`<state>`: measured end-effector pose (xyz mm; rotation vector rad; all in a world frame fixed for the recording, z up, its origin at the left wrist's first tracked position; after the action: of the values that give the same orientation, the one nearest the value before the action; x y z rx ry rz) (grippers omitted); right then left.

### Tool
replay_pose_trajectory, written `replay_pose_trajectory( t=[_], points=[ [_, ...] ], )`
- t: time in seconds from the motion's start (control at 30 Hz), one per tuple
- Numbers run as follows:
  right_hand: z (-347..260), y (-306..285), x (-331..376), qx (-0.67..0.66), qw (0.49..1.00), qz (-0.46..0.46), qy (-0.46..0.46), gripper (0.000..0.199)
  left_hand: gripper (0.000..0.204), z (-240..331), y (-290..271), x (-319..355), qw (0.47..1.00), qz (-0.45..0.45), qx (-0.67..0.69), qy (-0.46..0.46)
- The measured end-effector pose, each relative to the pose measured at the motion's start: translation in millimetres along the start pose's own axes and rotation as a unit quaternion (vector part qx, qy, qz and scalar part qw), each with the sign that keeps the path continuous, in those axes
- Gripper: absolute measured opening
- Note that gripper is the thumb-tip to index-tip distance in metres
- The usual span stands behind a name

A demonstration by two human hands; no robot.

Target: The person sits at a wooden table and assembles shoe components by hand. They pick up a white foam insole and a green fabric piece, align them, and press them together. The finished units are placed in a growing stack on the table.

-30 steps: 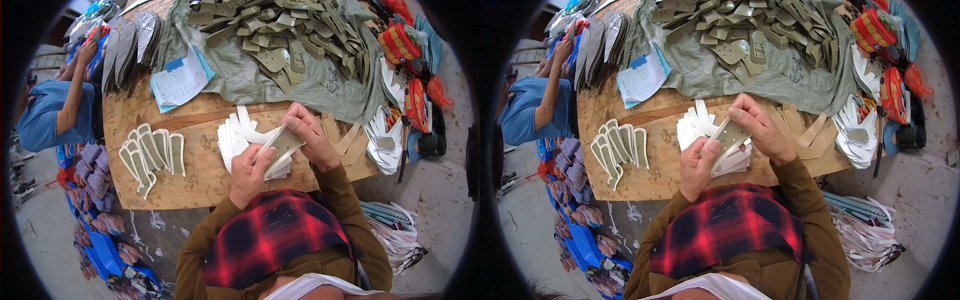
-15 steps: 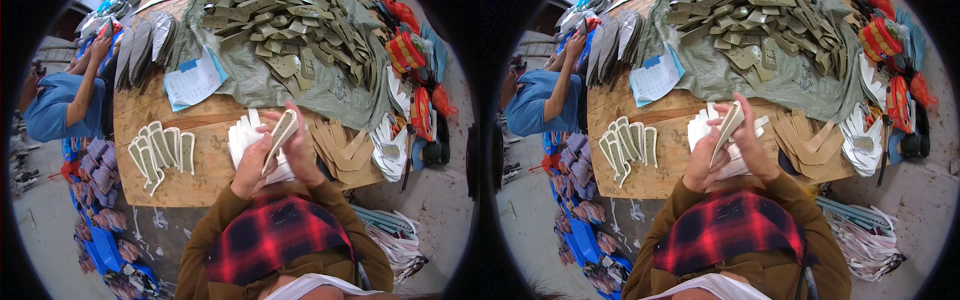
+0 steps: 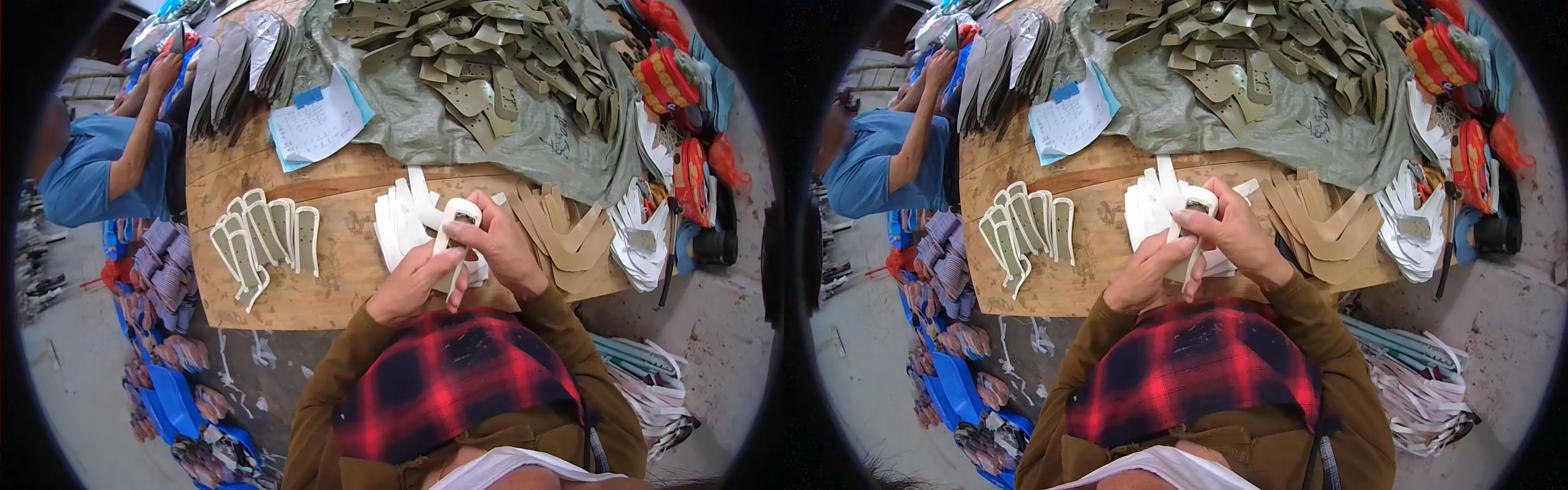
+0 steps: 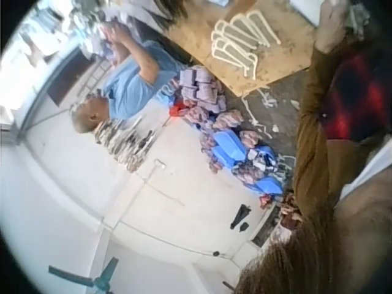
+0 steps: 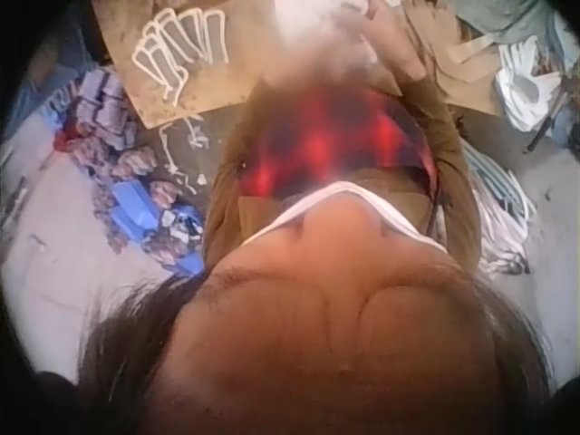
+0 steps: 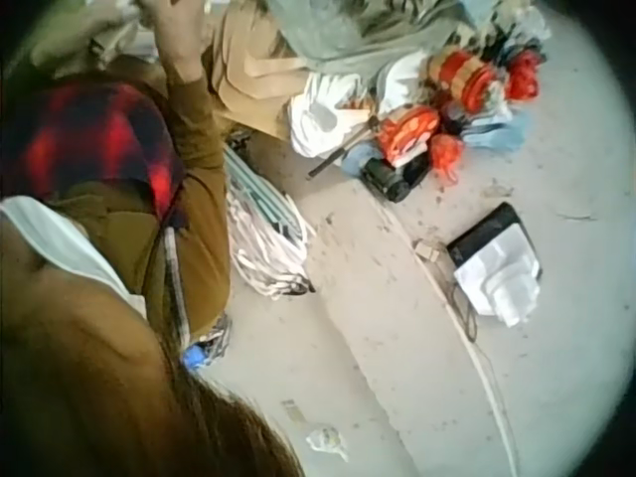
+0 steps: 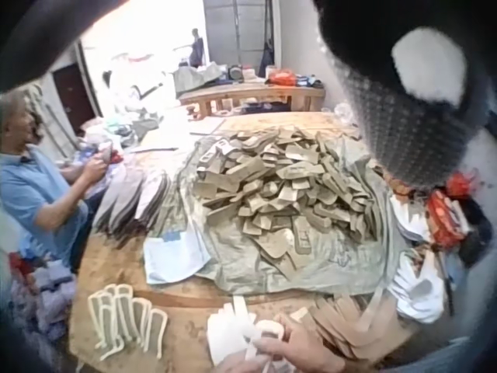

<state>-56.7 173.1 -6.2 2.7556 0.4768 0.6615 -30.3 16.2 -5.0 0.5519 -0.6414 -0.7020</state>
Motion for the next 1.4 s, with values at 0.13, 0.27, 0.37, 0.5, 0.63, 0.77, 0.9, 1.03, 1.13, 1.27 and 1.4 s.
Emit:
replay_pose_trajectory(
  t=[0.13,0.27,0.37,0.5,0.63,0.77,0.9,1.03,1.13,1.27,1.4],
  points=[
    [-7,3,9,-0.022,0.999,-0.019,-0.022,0.028,0.033,-3,-3,3,1.000,-0.001,0.014,-0.004],
    [-12,-14,3,0.027,0.998,-0.031,-0.052,0.022,0.034,5,-2,4,0.998,-0.012,0.057,-0.007],
    [-5,-14,-1,0.094,0.993,0.001,-0.077,0.027,0.035,7,0,3,0.996,-0.003,0.089,-0.001],
    [13,9,6,0.046,0.996,-0.003,-0.081,0.031,0.037,-5,-9,7,0.986,0.030,0.162,0.025],
    [25,10,10,0.156,0.979,-0.036,-0.122,0.039,0.041,7,-42,37,0.976,0.176,-0.021,0.127],
    [16,-16,1,0.382,0.907,0.051,-0.172,0.040,0.055,63,-102,109,0.693,0.469,-0.526,0.151],
    [29,-12,-15,0.602,0.755,0.081,-0.249,0.029,0.067,74,-101,132,0.481,0.510,-0.683,0.206],
    [36,-11,-25,0.635,0.727,0.097,-0.243,0.026,0.041,30,-72,90,0.781,0.432,-0.413,0.179],
    [24,-17,-26,0.602,0.754,0.090,-0.248,0.025,0.033,-11,-51,46,0.928,0.292,-0.225,0.041],
    [-7,-12,-16,0.559,0.766,0.066,-0.309,0.020,0.030,-18,-30,-8,0.961,0.240,-0.071,0.118],
    [-28,-8,-20,0.438,0.857,-0.018,-0.271,0.018,0.033,-11,-40,-23,0.966,0.202,0.065,0.149]
  ],
)
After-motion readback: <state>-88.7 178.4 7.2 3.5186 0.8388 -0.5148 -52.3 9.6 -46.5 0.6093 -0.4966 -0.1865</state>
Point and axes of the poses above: each hand's wrist, its own x-axis away from the middle knuckle, its own y-axis out of the palm, z = x × y, the point moved 2 cm from there along -x, towards the middle knuckle, and after that the axes turned 4 degrees about -z, right-handed, at the moved point
